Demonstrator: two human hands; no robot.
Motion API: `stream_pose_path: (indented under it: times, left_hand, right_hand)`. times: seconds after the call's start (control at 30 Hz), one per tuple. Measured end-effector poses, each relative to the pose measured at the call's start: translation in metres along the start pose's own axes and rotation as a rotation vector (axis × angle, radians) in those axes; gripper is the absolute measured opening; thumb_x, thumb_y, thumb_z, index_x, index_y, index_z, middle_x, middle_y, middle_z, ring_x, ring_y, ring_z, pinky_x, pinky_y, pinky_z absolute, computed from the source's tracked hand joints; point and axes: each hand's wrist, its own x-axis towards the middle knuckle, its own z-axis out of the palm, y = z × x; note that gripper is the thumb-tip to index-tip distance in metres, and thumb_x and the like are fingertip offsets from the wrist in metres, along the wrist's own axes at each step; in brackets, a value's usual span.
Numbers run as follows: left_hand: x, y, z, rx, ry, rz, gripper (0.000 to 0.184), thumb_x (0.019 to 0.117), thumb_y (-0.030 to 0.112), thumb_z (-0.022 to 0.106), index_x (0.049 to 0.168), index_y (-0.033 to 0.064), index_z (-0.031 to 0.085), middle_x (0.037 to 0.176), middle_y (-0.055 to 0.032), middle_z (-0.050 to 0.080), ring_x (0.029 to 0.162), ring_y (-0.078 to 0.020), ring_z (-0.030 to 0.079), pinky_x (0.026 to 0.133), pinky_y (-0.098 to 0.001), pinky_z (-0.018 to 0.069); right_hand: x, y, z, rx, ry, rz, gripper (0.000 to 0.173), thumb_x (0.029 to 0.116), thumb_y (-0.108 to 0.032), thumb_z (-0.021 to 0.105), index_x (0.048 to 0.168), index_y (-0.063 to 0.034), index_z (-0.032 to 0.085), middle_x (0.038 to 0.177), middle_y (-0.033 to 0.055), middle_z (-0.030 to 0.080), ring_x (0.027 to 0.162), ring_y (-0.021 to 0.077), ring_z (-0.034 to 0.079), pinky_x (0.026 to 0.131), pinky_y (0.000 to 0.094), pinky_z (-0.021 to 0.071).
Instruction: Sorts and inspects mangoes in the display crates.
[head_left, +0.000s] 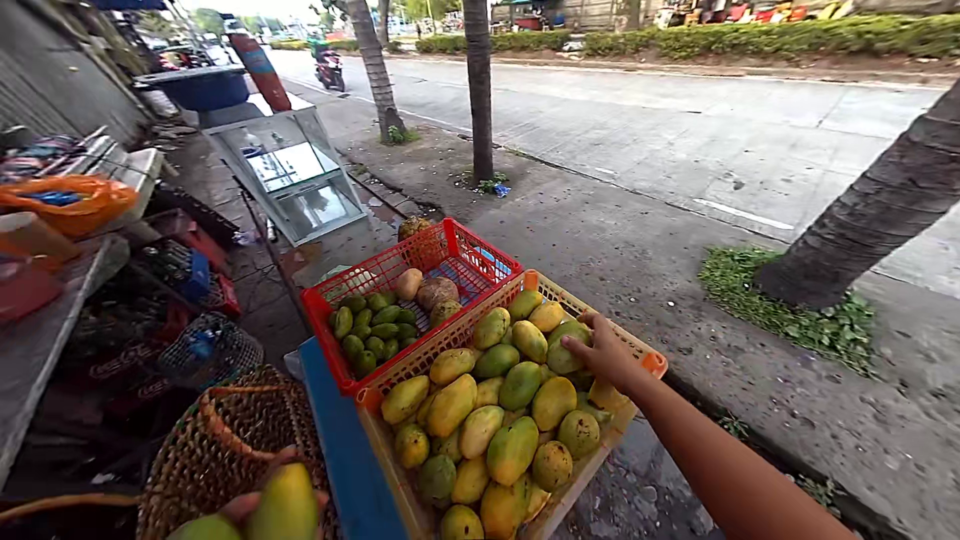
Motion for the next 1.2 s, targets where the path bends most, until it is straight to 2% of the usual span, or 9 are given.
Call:
stream_pose_path:
  times: [0.13,0.27,0.37,0.5,0.6,0.73,0.87,1.1,1.2]
  left_hand:
    - [0.004,-0.025,0.016,-0.141,0.007,-0.037,0.072,0.0707,0.066,0.078,0.124,0.018,0.071,0.155,-0.0194,0.045,0.122,-0.0421,0.061,0.083,-0.0543,0.059]
    - [0.005,-0.029,0.026,-0.252,-0.044,-0.066,0.067,0.0755,0.056,0.08,0.127,0.0154,0.071,0.156,-0.0201,0.045,0.127,-0.0432,0.058,0.089,-0.057,0.0575]
    - [0.004,-0.032,0.029,-0.278,-0.047,-0.073,0.068,0.0741,0.057,0.081,0.127,0.015,0.072,0.155,-0.0198,0.046,0.126,-0.043,0.059,0.088,-0.0573,0.0576]
    - [0.006,-0.037,0.029,-0.334,-0.089,-0.097,0.079,0.0745,0.055,0.08,0.14,0.0148,0.062,0.156,-0.0216,0.043,0.13,-0.0449,0.055,0.09,-0.0585,0.0563]
    - [0.008,-0.044,0.034,-0.434,-0.106,-0.121,0.088,0.073,0.05,0.082,0.148,0.0157,0.054,0.155,-0.026,0.041,0.13,-0.0488,0.052,0.092,-0.0607,0.0547]
    - [0.005,-0.056,0.046,-0.568,-0.047,-0.166,0.076,0.0729,0.049,0.083,0.135,0.0106,0.064,0.151,-0.0284,0.046,0.13,-0.0516,0.052,0.093,-0.0635,0.0535]
    - [0.007,-0.073,0.054,-0.632,-0.083,-0.174,0.07,0.0765,0.05,0.079,0.132,0.0099,0.067,0.15,-0.0283,0.048,0.132,-0.0501,0.051,0.097,-0.0634,0.0509]
    - [0.018,-0.09,0.071,-0.708,-0.005,-0.218,0.067,0.0744,0.044,0.083,0.129,0.0069,0.068,0.142,-0.0301,0.055,0.128,-0.0518,0.055,0.096,-0.0656,0.0514]
    - [0.022,-0.092,0.078,-0.703,0.034,-0.222,0.064,0.0724,0.043,0.084,0.123,0.0064,0.07,0.138,-0.0301,0.057,0.125,-0.0515,0.057,0.092,-0.0657,0.0529]
  right_hand:
    - [0.007,-0.013,0.001,-0.289,-0.027,0.039,0.043,0.1058,-0.029,0.057,0.134,0.0028,0.055,0.12,0.0302,0.061,0.089,0.037,0.072,0.08,0.0503,0.0616]
    - [0.013,-0.015,-0.017,-0.648,-0.069,-0.117,0.03,0.102,-0.027,0.062,0.113,-0.0006,0.071,0.119,0.0241,0.065,0.113,0.0402,0.064,0.097,0.0588,0.0513]
    - [0.013,-0.014,-0.025,-0.634,-0.223,-0.322,0.043,0.0947,-0.03,0.074,0.129,-0.0056,0.066,0.13,0.0215,0.063,0.121,0.0396,0.06,0.103,0.0589,0.0483]
    - [0.013,-0.013,-0.004,-0.713,-0.319,-0.274,0.065,0.0874,-0.046,0.08,0.142,-0.0166,0.059,0.145,0.0178,0.053,0.133,0.0451,0.048,0.103,0.0666,0.0444]
    - [0.02,-0.009,0.009,-0.729,-0.29,-0.247,0.066,0.0848,-0.044,0.083,0.14,-0.016,0.06,0.144,0.0171,0.053,0.134,0.0443,0.045,0.107,0.0627,0.0419]
    - [0.028,-0.012,-0.003,-0.697,-0.329,-0.318,0.064,0.0792,-0.033,0.088,0.132,-0.0085,0.062,0.134,0.0183,0.061,0.127,0.0403,0.055,0.108,0.0586,0.0432]
    - [0.03,-0.019,-0.015,-0.714,-0.427,-0.346,0.058,0.0807,-0.028,0.087,0.13,-0.0072,0.065,0.133,0.0181,0.063,0.125,0.0363,0.058,0.107,0.0565,0.0448]
    - [0.03,-0.023,-0.006,-0.733,-0.48,-0.272,0.065,0.0916,-0.038,0.077,0.147,-0.0117,0.056,0.154,0.0197,0.043,0.14,0.0428,0.04,0.115,0.0576,0.0356]
    - [0.021,-0.021,-0.011,-0.678,-0.412,-0.309,0.07,0.0903,-0.041,0.078,0.15,-0.015,0.052,0.153,0.021,0.044,0.141,0.0468,0.039,0.11,0.0673,0.0362]
